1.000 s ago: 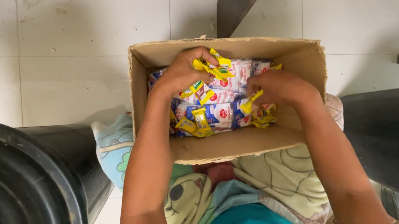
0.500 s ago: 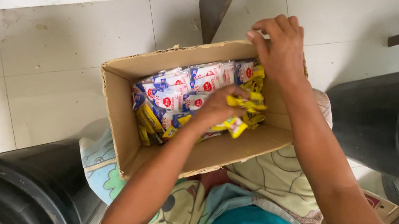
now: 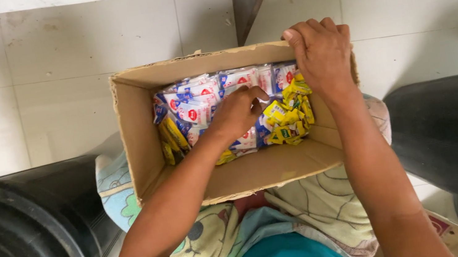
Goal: Sorting and stocking small seasoning packets and sachets from a box onto lower grocery store shelves.
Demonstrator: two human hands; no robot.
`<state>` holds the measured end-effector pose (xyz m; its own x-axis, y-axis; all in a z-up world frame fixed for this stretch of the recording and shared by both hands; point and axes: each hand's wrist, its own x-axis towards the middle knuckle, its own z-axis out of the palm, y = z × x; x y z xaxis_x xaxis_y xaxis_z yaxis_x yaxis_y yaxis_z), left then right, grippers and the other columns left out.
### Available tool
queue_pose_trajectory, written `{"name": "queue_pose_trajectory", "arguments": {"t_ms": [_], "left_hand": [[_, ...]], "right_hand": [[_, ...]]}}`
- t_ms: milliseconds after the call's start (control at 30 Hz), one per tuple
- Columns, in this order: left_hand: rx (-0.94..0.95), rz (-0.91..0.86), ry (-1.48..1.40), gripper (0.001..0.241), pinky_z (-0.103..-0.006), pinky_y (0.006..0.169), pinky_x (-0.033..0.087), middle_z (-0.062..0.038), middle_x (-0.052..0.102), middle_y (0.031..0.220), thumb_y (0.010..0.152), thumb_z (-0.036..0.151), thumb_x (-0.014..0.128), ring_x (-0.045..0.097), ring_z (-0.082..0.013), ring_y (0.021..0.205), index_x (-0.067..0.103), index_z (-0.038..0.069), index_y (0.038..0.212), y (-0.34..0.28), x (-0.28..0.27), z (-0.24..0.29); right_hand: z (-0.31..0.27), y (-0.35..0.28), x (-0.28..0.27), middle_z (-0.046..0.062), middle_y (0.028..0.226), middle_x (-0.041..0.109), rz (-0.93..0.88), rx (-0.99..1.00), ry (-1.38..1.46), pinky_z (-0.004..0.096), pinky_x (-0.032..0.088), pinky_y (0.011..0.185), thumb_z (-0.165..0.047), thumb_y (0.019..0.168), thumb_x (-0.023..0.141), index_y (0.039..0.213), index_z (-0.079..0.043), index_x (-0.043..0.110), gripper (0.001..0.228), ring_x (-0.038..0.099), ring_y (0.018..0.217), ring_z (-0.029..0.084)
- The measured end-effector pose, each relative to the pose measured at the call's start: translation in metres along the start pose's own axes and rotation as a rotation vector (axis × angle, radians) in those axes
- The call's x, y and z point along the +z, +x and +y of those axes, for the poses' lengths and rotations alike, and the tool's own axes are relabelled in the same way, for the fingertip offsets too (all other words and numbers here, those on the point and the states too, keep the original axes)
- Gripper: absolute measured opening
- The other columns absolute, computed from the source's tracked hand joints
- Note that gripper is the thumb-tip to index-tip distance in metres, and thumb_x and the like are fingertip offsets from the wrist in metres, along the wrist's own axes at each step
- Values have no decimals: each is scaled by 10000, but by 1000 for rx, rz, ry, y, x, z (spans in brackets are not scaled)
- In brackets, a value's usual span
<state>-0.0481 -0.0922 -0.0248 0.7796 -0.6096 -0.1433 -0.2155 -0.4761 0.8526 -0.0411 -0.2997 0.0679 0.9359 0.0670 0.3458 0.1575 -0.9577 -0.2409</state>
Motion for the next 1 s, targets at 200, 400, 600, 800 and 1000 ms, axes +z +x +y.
{"name": "queue_pose_trajectory", "arguments": {"t_ms": [200,400,600,800,1000], "left_hand": [[-344,-191,530,208,-487,828,574,-162,739,1100,920,174,624,718,-342,1035,771,106,1052,1,-18,-38],[-506,-246,726,261,-459,858,577,-143,744,1166,932,175,601,720,-310,1094,782,127,1114,-12,-15,-61],[-606,-377,772,294,-478,852,573,-108,710,1241,917,192,625,695,-300,1134,757,135,1173,-7,-3,-50],[-455,-284,764,268,-458,844,583,-135,746,1192,952,161,584,726,-303,1101,776,126,1136,-26,4,-69],[-363,-291,744,244,-476,829,581,-166,742,1133,895,129,624,726,-313,1063,764,98,1093,-43,-20,-36]], "right_hand": [[12,-4,12,82,1035,726,-4,-46,-32,490,404,861,-250,1150,587,1017,-106,741,249,614,964,315],[13,-9,10,73,974,719,20,-52,-21,478,399,895,-230,1177,577,1004,-100,742,273,606,987,309],[17,-10,13,65,958,716,24,-52,-27,472,392,884,-233,1189,581,993,-107,749,287,597,969,301],[20,-14,15,62,967,713,32,-71,-17,468,397,912,-221,1159,564,1002,-113,747,264,600,930,284],[20,-11,14,70,950,711,68,-93,-21,470,396,879,-250,1177,593,983,-105,740,284,609,947,292]]}}
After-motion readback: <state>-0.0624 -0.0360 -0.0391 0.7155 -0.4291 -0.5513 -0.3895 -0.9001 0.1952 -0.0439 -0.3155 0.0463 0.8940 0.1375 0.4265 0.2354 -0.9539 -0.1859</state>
